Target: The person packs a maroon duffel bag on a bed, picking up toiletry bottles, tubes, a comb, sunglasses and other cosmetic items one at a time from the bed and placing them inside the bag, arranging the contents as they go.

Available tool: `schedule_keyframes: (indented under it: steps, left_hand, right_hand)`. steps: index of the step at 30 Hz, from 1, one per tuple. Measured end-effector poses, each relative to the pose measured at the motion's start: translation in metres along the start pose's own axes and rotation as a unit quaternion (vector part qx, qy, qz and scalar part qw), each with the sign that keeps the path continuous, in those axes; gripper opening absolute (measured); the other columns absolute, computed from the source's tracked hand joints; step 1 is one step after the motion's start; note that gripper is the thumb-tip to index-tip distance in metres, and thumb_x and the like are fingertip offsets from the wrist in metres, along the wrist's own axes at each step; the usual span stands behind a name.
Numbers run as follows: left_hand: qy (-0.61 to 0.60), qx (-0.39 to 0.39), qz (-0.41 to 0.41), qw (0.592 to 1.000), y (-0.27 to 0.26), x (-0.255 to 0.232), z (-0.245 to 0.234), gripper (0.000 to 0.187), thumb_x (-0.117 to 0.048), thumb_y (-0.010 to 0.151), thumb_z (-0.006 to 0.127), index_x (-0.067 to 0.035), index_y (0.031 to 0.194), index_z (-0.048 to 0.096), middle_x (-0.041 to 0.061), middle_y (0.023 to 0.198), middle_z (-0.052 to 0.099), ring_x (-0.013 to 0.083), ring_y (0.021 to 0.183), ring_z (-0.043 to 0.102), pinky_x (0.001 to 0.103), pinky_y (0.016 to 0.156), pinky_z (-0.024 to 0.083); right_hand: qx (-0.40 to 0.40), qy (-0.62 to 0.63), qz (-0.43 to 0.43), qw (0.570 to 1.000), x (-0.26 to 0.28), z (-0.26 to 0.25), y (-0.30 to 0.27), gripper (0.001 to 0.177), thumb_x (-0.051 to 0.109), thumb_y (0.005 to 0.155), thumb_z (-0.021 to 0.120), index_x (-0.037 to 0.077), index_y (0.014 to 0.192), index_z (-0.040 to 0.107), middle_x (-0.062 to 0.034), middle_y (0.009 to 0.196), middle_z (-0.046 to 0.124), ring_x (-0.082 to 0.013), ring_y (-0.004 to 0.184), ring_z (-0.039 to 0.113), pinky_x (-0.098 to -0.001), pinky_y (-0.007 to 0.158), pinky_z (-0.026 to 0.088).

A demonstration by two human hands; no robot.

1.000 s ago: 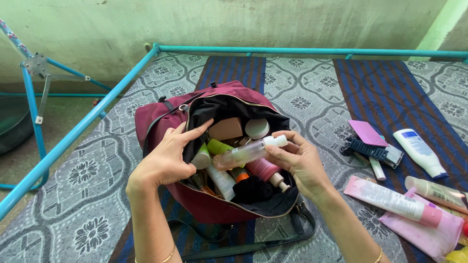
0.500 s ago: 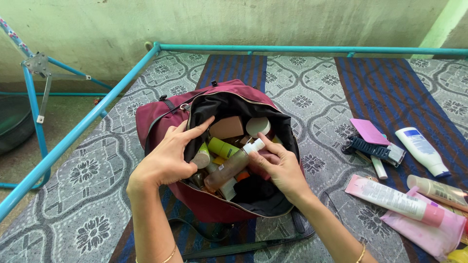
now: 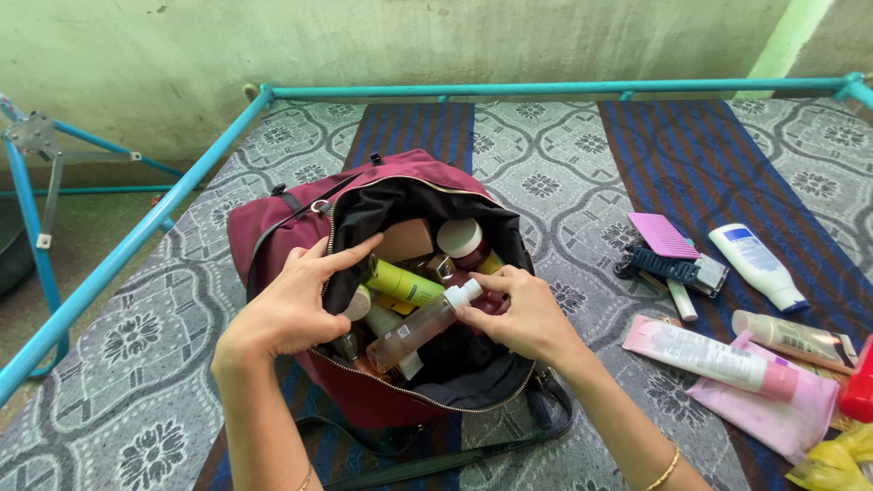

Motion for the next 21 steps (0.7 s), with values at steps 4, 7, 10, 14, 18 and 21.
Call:
schedule_keyframes:
  steps: [4,7,10,14,18,21]
  left_hand:
    - [-0.001,0.001,-0.003,1.000,0.000,-0.004,0.000,0.094,-0.011,0.064,0.077,-0.042,0.150,0.054,0.002,0.152,0.051,0.0286,0.123,0.049,0.035,0.112,0.041]
    - [-0.004,0.002,-0.011,1.000,0.000,-0.007,0.000,0.095,-0.009,0.063,0.076,-0.043,0.149,0.054,0.000,0.152,0.050,0.0281,0.121,0.050,0.034,0.112,0.042]
    - [-0.011,0.006,-0.030,0.999,0.000,-0.008,0.001,0.097,-0.007,0.062,0.074,-0.045,0.149,0.055,-0.001,0.151,0.050,0.0274,0.121,0.050,0.033,0.112,0.042]
    - [0.001,0.004,-0.022,1.000,0.002,-0.008,0.002,0.094,-0.009,0.063,0.075,-0.045,0.148,0.056,-0.001,0.148,0.053,0.0276,0.120,0.051,0.034,0.112,0.042]
    - [0.010,-0.002,-0.010,1.000,0.006,-0.005,0.006,0.089,-0.015,0.066,0.079,-0.044,0.147,0.057,-0.001,0.147,0.054,0.0278,0.121,0.050,0.036,0.112,0.042]
    - [-0.003,-0.014,0.009,1.000,0.008,-0.001,0.008,0.088,-0.017,0.065,0.081,-0.042,0.146,0.059,0.000,0.149,0.052,0.0286,0.121,0.050,0.036,0.111,0.042]
  right_hand:
    - [0.032,0.031,0.058,0.997,-0.002,-0.016,-0.001,0.073,0.038,0.068,0.087,0.012,0.133,0.067,-0.0065,0.094,0.067,-0.0193,0.069,0.068,-0.0361,0.062,0.059]
    - [0.005,-0.017,0.010,1.000,0.000,-0.034,-0.002,0.072,0.037,0.067,0.089,0.011,0.131,0.069,-0.0051,0.092,0.073,-0.0165,0.070,0.067,-0.0332,0.066,0.056]
    - [0.007,0.010,0.065,0.998,-0.007,-0.052,-0.001,0.062,0.037,0.070,0.085,0.015,0.127,0.073,-0.0053,0.088,0.079,-0.0161,0.071,0.068,-0.0329,0.068,0.056]
    - [-0.072,-0.025,0.041,0.996,-0.040,-0.082,0.001,0.047,0.036,0.074,0.083,0.016,0.117,0.080,-0.0045,0.093,0.082,-0.0139,0.079,0.073,-0.0313,0.073,0.058]
    - [-0.220,-0.124,-0.027,0.967,-0.091,-0.111,0.005,0.042,0.032,0.075,0.085,0.016,0.114,0.080,-0.0081,0.102,0.078,-0.0201,0.090,0.073,-0.0344,0.082,0.056]
    - [-0.290,-0.211,-0.059,0.932,-0.127,-0.124,0.000,0.046,0.029,0.072,0.089,0.018,0.115,0.080,-0.0105,0.117,0.071,-0.0289,0.108,0.064,-0.0402,0.093,0.053]
Point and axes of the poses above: each hand's wrist, its own y-axis towards the middle knuckle, its own z-axis out of the palm, x = y × z, the point moved 1 cm from there along y, towards the middle knuckle
